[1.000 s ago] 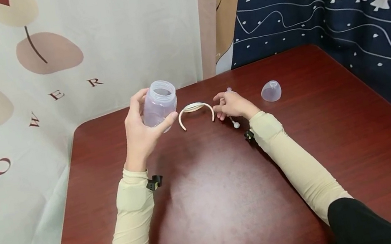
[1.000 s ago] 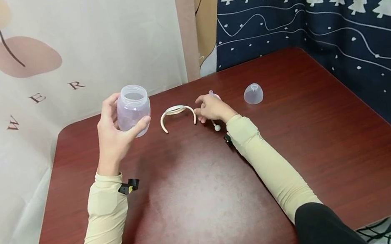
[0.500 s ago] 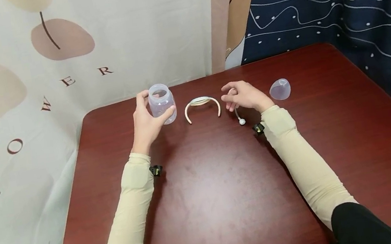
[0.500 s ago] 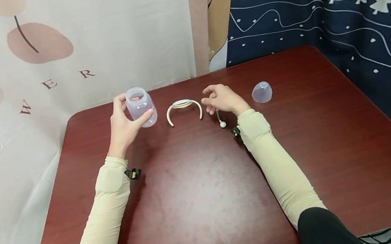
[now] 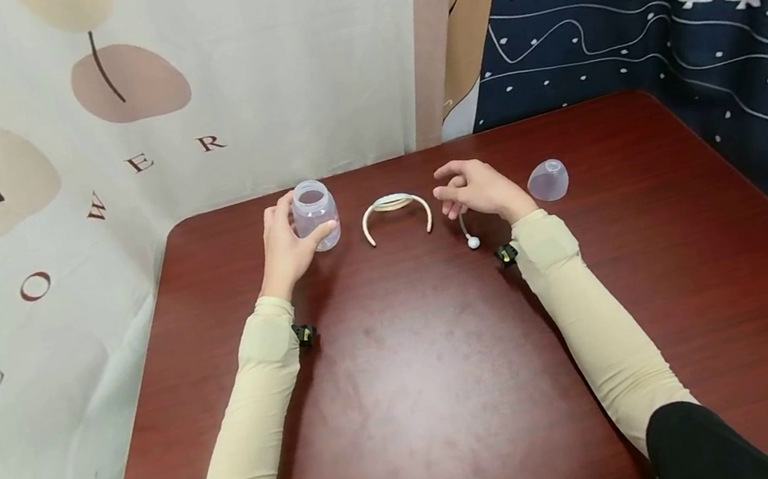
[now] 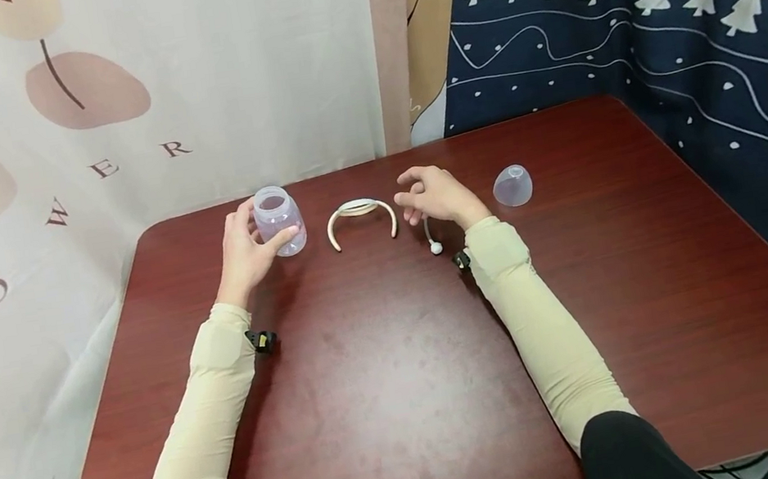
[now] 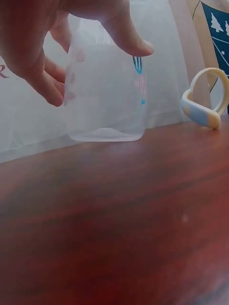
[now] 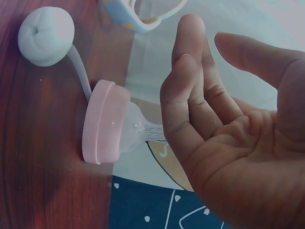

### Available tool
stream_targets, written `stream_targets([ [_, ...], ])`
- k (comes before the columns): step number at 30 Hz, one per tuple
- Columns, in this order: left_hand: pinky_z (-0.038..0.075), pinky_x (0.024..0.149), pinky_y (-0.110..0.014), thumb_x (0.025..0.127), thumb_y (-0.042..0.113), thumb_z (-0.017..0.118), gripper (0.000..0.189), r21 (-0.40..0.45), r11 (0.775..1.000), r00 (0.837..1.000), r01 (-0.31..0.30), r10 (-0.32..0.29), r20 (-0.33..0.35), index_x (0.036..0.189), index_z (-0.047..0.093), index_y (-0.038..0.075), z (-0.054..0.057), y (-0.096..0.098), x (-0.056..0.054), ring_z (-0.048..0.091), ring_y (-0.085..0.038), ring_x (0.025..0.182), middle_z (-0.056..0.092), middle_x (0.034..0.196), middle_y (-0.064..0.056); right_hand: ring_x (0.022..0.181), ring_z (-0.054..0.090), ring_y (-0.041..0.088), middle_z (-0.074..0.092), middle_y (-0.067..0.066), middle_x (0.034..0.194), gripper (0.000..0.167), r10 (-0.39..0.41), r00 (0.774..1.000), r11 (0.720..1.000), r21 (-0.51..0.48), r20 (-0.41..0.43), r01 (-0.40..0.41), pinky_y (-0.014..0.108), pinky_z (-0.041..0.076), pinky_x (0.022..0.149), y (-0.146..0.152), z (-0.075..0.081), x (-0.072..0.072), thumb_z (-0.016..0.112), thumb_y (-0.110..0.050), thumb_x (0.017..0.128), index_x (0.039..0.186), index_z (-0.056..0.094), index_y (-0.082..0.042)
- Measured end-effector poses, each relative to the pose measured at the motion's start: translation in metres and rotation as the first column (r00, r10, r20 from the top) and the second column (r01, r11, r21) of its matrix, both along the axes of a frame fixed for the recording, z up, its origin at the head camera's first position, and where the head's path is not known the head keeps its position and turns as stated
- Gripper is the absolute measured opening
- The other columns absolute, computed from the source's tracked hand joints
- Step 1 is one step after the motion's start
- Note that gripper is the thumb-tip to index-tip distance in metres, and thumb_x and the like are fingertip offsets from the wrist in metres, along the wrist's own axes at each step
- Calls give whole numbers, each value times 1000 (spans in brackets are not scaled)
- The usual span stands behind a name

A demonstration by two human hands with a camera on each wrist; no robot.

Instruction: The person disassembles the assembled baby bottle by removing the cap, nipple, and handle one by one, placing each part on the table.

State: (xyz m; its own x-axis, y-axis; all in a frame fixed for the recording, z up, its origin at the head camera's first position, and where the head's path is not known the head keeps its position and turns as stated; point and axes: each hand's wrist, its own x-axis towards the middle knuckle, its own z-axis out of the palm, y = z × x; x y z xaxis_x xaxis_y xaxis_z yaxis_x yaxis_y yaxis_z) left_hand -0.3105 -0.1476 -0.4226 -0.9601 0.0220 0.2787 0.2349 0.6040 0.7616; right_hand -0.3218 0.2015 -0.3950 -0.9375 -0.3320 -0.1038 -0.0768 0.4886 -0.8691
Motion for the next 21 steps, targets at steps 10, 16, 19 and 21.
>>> stream_targets([
  [10, 37, 117, -55, 93, 28, 84, 83, -90, 996, 999, 22, -19, 36, 159, 40, 4, 0, -9, -2, 51, -42, 134, 52, 144, -26, 77, 73, 21, 74, 19, 92, 44, -15, 1000, 999, -28, -13, 15, 29, 58, 77, 3, 1, 0, 62, -16, 108, 147, 54, 3],
  [16, 39, 117, -58, 97, 21, 80, 78, -38, 988, 979, 147, -140, 148, 156, 33, 2, 4, -28, -12, 55, -45, 138, 54, 150, -28, 80, 74, 25, 74, 21, 94, 45, 12, 1000, 997, -74, -19, -13, 28, 59, 76, 4, 4, -2, 63, -12, 106, 147, 52, 4],
  [19, 36, 120, -59, 102, 18, 74, 73, -64, 968, 947, 244, -223, 232, 157, 30, 2, 10, -40, -15, 51, -46, 143, 50, 155, -27, 81, 74, 25, 74, 20, 94, 46, 19, 1000, 996, -82, -15, -20, 27, 59, 76, 5, 4, -1, 63, -12, 106, 148, 52, 3],
  [21, 35, 120, -60, 104, 18, 70, 72, -92, 952, 926, 292, -257, 278, 160, 28, 4, 12, -46, -16, 49, -47, 144, 47, 158, -26, 82, 74, 24, 74, 20, 95, 46, 21, 1000, 997, -79, -9, -22, 27, 58, 76, 5, 3, 0, 63, -12, 106, 148, 52, 3],
])
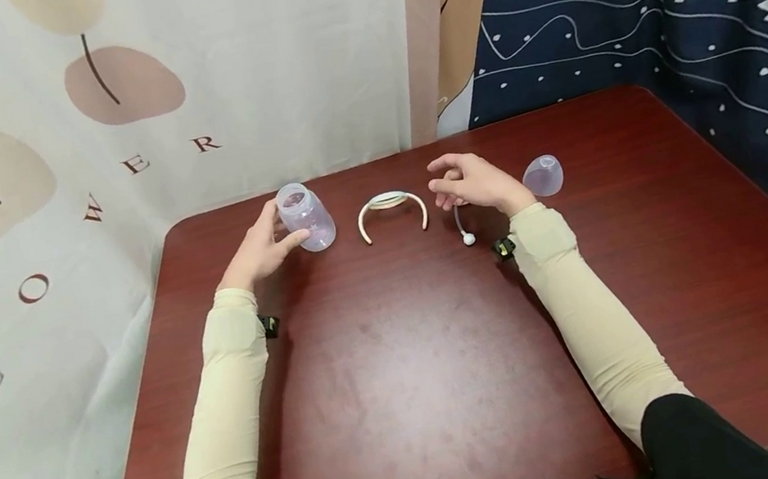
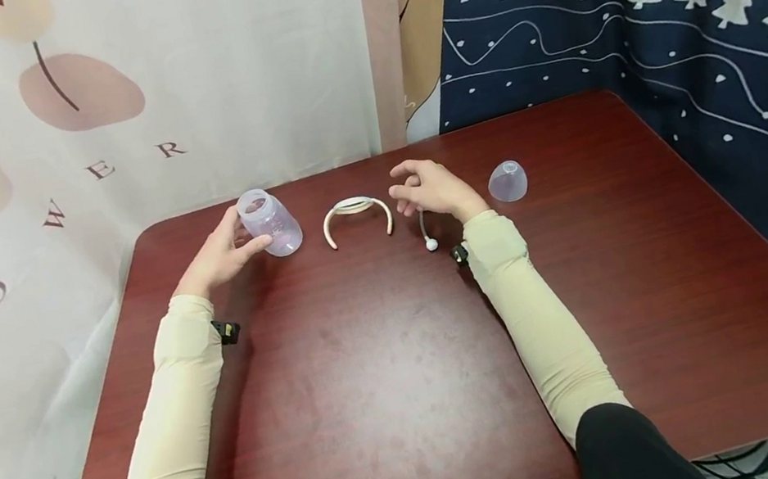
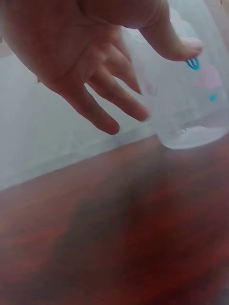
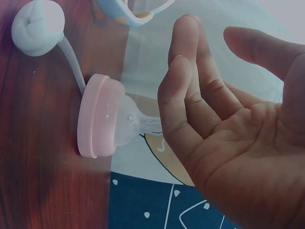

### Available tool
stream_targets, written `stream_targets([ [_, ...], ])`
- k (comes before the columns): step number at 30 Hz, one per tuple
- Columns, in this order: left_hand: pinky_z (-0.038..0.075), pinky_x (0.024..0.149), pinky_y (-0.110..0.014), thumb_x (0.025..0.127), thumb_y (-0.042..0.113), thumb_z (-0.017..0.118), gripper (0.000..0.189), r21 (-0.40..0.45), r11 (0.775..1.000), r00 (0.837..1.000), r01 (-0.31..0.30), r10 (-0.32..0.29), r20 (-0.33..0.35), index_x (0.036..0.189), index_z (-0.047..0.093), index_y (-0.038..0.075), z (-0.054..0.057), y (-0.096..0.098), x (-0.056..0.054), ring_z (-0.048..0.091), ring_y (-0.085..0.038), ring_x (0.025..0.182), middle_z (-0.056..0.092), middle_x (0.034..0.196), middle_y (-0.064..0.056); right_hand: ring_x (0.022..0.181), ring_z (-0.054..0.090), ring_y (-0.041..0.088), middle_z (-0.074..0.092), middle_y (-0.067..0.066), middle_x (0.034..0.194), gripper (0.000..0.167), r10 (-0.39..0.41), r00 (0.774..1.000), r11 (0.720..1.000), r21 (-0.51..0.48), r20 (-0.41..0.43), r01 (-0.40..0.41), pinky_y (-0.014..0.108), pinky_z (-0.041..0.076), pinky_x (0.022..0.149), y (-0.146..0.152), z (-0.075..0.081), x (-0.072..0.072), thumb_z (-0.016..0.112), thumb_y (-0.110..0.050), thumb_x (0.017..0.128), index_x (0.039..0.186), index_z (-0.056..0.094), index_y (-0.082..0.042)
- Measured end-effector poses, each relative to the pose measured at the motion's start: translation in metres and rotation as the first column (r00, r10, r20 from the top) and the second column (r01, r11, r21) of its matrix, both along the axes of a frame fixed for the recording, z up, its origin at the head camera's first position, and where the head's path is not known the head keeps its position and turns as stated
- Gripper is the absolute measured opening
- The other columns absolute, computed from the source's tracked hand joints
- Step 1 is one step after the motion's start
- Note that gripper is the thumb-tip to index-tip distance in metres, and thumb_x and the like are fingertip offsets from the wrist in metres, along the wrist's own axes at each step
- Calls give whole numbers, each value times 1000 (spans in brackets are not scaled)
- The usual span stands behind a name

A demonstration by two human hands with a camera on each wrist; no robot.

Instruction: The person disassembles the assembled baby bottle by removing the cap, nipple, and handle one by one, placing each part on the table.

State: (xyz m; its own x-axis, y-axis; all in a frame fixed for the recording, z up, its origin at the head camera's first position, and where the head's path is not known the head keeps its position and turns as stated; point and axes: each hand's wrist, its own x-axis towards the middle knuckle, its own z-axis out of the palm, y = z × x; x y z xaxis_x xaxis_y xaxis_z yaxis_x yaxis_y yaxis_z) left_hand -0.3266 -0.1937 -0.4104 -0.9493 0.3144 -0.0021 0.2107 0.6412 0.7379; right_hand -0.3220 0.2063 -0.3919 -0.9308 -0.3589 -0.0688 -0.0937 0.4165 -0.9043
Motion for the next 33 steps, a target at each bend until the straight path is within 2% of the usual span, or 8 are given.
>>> stream_targets([
  [6, 34, 121, -60, 108, 18, 64, 72, -13, 999, 998, 44, -43, 55, 164, 20, 7, -2, -9, 1, 46, -49, 145, 40, 162, -25, 92, 73, 35, 74, 20, 98, 46, 22, 1000, 1000, 5, -8, -22, 32, 59, 80, -5, -3, -1, 63, -14, 106, 148, 53, 1],
  [12, 28, 123, -62, 109, 16, 61, 79, 40, 996, 994, 83, -85, 75, 167, 8, 6, -11, -18, 0, 35, -50, 153, 30, 166, -30, 99, 69, 40, 71, 22, 109, 46, -8, 999, 997, -81, 40, 11, 42, 60, 88, -9, -3, 2, 53, -36, 112, 145, 57, -4],
  [17, 25, 125, -63, 106, 24, 65, 100, 87, 996, 999, 21, -24, 40, 168, -11, 9, -10, -30, 9, 24, -46, 159, 18, 173, -28, 113, 69, 37, 67, 25, 130, 58, 40, 999, 984, -178, 35, -33, 48, 54, 104, -16, 0, 4, 34, -47, 115, 149, 56, -5],
  [20, 26, 125, -60, 107, 32, 63, 94, 114, 991, 993, -66, 76, -89, 170, -2, 7, 2, -31, 23, 26, -42, 159, 23, 173, -23, 125, 66, 34, 63, 19, 141, 73, 129, 992, 960, -249, 0, -125, 50, 49, 110, -25, 7, 3, 18, -56, 113, 152, 54, -7],
  [23, 25, 126, -58, 110, 39, 55, 77, 116, 979, 949, -169, 193, -250, 169, 19, 6, 19, -30, 46, 28, -38, 159, 32, 170, -21, 133, 61, 29, 59, 11, 149, 83, 220, 974, 924, -310, -43, -223, 50, 45, 113, -44, 15, -1, 9, -65, 109, 155, 52, -10],
  [25, 23, 127, -58, 111, 46, 49, 70, 84, 975, 917, -205, 221, -332, 166, 30, 8, 32, -22, 55, 28, -37, 159, 35, 169, -19, 137, 58, 25, 56, 7, 153, 86, 249, 966, 908, -329, -69, -257, 48, 43, 115, -53, 21, -1, 7, -68, 107, 157, 50, -13],
  [29, 16, 129, -56, 109, 61, 40, 72, -45, 978, 879, -206, 165, -448, 166, 37, 16, 63, 6, 52, 21, -32, 162, 33, 172, -10, 144, 51, 22, 50, 4, 159, 82, 220, 968, 915, -319, -120, -247, 46, 40, 119, -57, 39, -1, 10, -67, 107, 160, 45, -15],
  [33, 12, 131, -53, 105, 74, 34, 81, -226, 956, 874, -189, 59, -482, 168, 32, 24, 96, 47, 39, 12, -31, 165, 28, 175, -3, 152, 40, 20, 41, 2, 167, 68, 144, 968, 976, -131, -205, -173, 44, 32, 125, -45, 60, -2, 27, -59, 111, 164, 39, -18],
])
